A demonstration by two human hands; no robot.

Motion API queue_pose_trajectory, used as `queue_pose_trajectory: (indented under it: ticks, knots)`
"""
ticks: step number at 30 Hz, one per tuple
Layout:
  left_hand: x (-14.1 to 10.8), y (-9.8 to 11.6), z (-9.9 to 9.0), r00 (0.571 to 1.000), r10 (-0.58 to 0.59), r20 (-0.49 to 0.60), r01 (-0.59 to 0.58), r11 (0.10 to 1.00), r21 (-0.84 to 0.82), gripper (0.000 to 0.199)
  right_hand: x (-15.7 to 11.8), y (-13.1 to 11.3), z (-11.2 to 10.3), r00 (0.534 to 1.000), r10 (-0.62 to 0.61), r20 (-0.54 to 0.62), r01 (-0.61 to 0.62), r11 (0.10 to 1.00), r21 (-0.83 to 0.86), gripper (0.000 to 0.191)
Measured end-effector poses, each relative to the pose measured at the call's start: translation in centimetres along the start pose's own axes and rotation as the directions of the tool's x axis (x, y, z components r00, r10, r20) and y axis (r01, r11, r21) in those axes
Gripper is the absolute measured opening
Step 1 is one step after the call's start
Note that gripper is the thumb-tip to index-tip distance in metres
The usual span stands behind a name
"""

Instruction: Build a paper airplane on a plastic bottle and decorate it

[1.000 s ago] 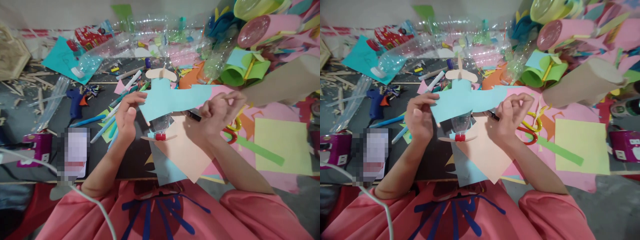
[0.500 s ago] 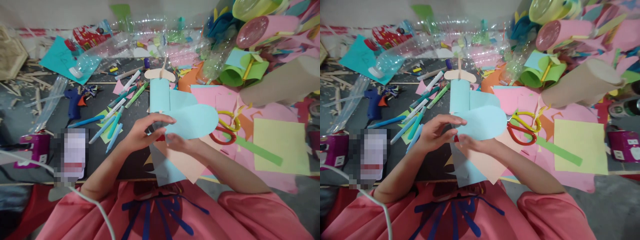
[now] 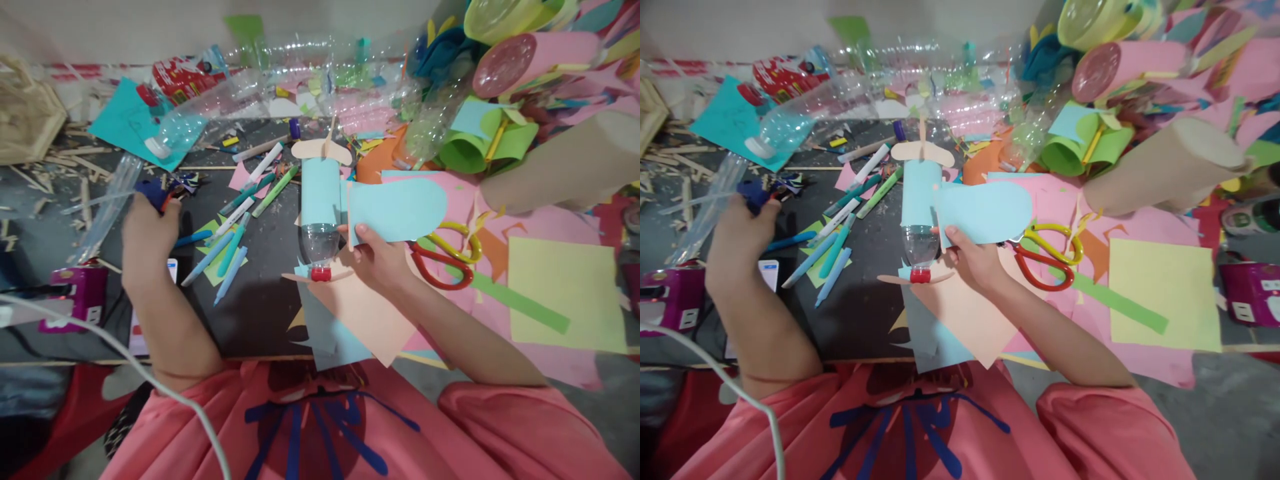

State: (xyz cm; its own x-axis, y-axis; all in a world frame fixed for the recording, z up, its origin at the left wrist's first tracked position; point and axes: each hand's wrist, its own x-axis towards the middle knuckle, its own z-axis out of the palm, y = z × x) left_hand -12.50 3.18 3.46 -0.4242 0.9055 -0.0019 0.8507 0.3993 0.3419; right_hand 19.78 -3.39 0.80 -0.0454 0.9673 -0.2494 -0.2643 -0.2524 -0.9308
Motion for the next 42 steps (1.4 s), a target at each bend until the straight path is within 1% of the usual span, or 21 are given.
queue_pose_trajectory:
  ticks: [1,2,4,6,9,11,13,15,17,19,21,23,24,26,28,31,34,37,39,42]
  knots:
    - [-0.2,0.3,-0.2,0.988,-0.139,0.06,0.136,0.989,0.055,0.039,0.0,0.0,0.0,1.0,-0.026,-0.01,0.026,1.0,0.0,0.035]
    - [-0.4,0.9,-0.4,0.977,-0.2,0.071,0.193,0.977,0.092,0.044,0.1,-0.1,0.0,0.998,-0.049,-0.032,0.049,0.999,0.014,0.036]
    - [-0.8,2.3,-0.6,0.968,-0.242,0.071,0.233,0.966,0.113,0.049,0.2,-0.1,0.1,0.993,-0.078,-0.087,0.083,0.995,0.063,0.038]
    - [-0.9,3.3,-0.5,0.96,-0.276,0.047,0.269,0.957,0.111,0.049,0.4,0.0,0.1,0.99,-0.073,-0.121,0.085,0.992,0.095,0.037]
    - [-0.6,3.5,-0.1,0.954,-0.299,0.007,0.298,0.952,0.076,0.044,0.6,0.0,0.0,0.988,-0.02,-0.156,0.035,0.995,0.09,0.038]
    - [-0.5,3.4,0.0,0.953,-0.298,-0.045,0.299,0.954,0.013,0.043,0.7,0.0,0.0,0.982,0.023,-0.187,-0.006,0.996,0.094,0.039]
    - [-0.7,3.6,-0.3,0.953,-0.271,-0.133,0.265,0.962,-0.065,0.044,0.7,-0.1,0.0,0.979,0.061,-0.194,-0.039,0.993,0.115,0.04]
    - [-1.1,4.2,-1.0,0.951,-0.212,-0.224,0.187,0.974,-0.129,0.043,0.6,-0.1,0.1,0.98,0.091,-0.174,-0.063,0.986,0.156,0.039]
    - [-1.8,5.1,-1.6,0.952,-0.144,-0.27,0.105,0.983,-0.153,0.039,0.4,-0.1,0.2,0.98,0.111,-0.164,-0.077,0.977,0.198,0.034]
    - [-2.7,5.9,-1.8,0.972,-0.06,-0.227,0.023,0.986,-0.162,0.031,0.2,0.0,0.3,0.977,0.129,-0.167,-0.09,0.971,0.22,0.028]
    - [-3.8,6.4,-1.3,0.984,0.034,-0.175,-0.07,0.976,-0.206,0.029,0.0,0.2,0.4,0.978,0.14,-0.155,-0.105,0.971,0.215,0.026]
    - [-5.0,6.5,-0.2,0.98,0.126,-0.153,-0.163,0.95,-0.265,0.035,-0.1,0.3,0.5,0.983,0.154,-0.105,-0.129,0.97,0.207,0.025]
    - [-5.5,6.5,0.4,0.973,0.166,-0.159,-0.208,0.931,-0.301,0.036,-0.1,0.4,0.5,0.984,0.164,-0.071,-0.147,0.967,0.207,0.024]
    - [-6.4,6.3,1.6,0.961,0.238,-0.139,-0.274,0.886,-0.373,0.037,0.0,0.5,0.5,0.981,0.194,-0.009,-0.187,0.958,0.215,0.026]
    - [-7.1,6.1,2.5,0.958,0.259,-0.122,-0.287,0.869,-0.402,0.037,0.0,0.6,0.6,0.974,0.222,0.039,-0.226,0.95,0.218,0.028]
    - [-7.7,5.8,3.4,0.96,0.259,-0.103,-0.278,0.874,-0.399,0.038,0.1,0.6,0.7,0.968,0.242,0.069,-0.251,0.943,0.217,0.033]
    - [-8.0,5.7,4.1,0.955,0.285,-0.083,-0.294,0.869,-0.397,0.045,0.2,0.7,0.7,0.969,0.236,0.07,-0.246,0.944,0.22,0.036]
    - [-8.3,5.6,4.6,0.947,0.32,-0.041,-0.307,0.855,-0.419,0.054,0.2,0.8,0.6,0.971,0.231,0.057,-0.237,0.95,0.204,0.034]
    - [-8.5,5.7,4.8,0.949,0.316,-0.014,-0.293,0.862,-0.415,0.053,0.3,0.8,0.5,0.97,0.24,0.05,-0.245,0.953,0.181,0.032]
    - [-8.6,5.9,4.8,0.958,0.286,0.009,-0.264,0.895,-0.36,0.044,0.4,0.8,0.3,0.97,0.242,0.028,-0.244,0.957,0.156,0.032]
